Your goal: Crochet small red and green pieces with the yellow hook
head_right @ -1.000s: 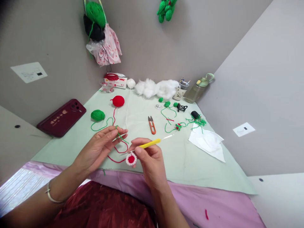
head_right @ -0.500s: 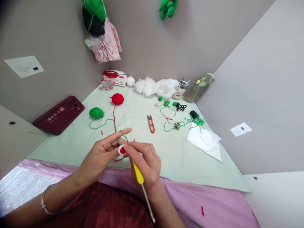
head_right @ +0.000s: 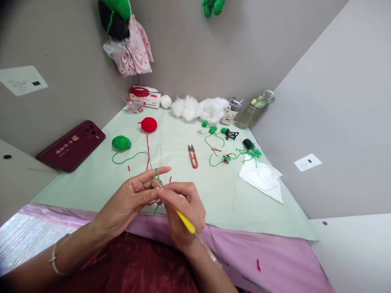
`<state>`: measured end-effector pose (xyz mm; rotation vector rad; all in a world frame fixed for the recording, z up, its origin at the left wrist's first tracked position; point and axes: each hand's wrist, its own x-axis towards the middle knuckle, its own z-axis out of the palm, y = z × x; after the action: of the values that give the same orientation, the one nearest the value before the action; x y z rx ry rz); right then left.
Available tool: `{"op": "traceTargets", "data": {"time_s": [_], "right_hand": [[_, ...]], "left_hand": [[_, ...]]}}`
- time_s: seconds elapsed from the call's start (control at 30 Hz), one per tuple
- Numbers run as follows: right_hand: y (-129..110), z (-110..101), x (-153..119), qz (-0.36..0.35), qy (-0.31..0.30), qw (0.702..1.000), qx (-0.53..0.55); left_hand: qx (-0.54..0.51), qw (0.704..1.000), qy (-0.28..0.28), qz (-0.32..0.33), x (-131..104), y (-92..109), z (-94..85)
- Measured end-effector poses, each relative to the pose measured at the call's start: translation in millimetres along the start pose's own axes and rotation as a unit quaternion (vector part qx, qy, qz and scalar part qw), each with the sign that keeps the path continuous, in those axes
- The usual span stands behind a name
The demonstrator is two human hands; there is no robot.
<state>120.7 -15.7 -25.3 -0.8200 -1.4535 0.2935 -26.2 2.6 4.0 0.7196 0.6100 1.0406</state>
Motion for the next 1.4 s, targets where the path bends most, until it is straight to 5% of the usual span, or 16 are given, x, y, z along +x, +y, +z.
{"op": "traceTargets", "data": {"time_s": [0.17, 0.33, 0.4, 0.6, 0.83, 1.0, 1.1, 1.17, 1.27, 1.4], "right_hand": [[3, -1, 3, 0.118, 0.0, 0.985, 0.125], [4, -4, -8, -0.066, -0.033, 0.988, -0.138], [4, -3, -11, -0.089, -0.014, 0.985, -0.148], [-1, -7, 2, 0.081, 0.011, 0.995, 0.052], [-4, -13, 16, 0.239, 0.028, 0.942, 0.233], [-1, -8, 2, 0.078, -0.026, 0.996, 0.016], [3, -8, -7, -0.082, -0.035, 0.985, -0.145], [3, -9, -8, -0.1, -0.031, 0.982, -0.155], [-1, -12, 0, 0.009, 0.0, 0.999, -0.051], [-5, -12, 12, 0.161, 0.026, 0.978, 0.13]], "left_hand": [[-0.017, 1.0, 0.005, -0.006, 1, -1, 0.8], [0.006, 0.998, 0.054, 0.043, -1, -9, 2.5], [-0.019, 0.999, 0.049, 0.011, -1, -9, 3.9], [-0.042, 0.998, 0.013, -0.048, 0, 2, -0.7], [0.014, 1.0, 0.028, 0.003, 1, 4, -2.6], [0.045, 0.997, 0.031, 0.062, 0, -8, 2.3], [0.016, 0.999, 0.028, 0.033, 0, -11, 2.4], [-0.014, 1.0, 0.012, -0.019, 0, -9, 0.9], [-0.034, 0.997, 0.007, -0.062, 0, -2, -1.7], [0.001, 1.0, 0.014, -0.017, -1, 0, -1.4]]}}
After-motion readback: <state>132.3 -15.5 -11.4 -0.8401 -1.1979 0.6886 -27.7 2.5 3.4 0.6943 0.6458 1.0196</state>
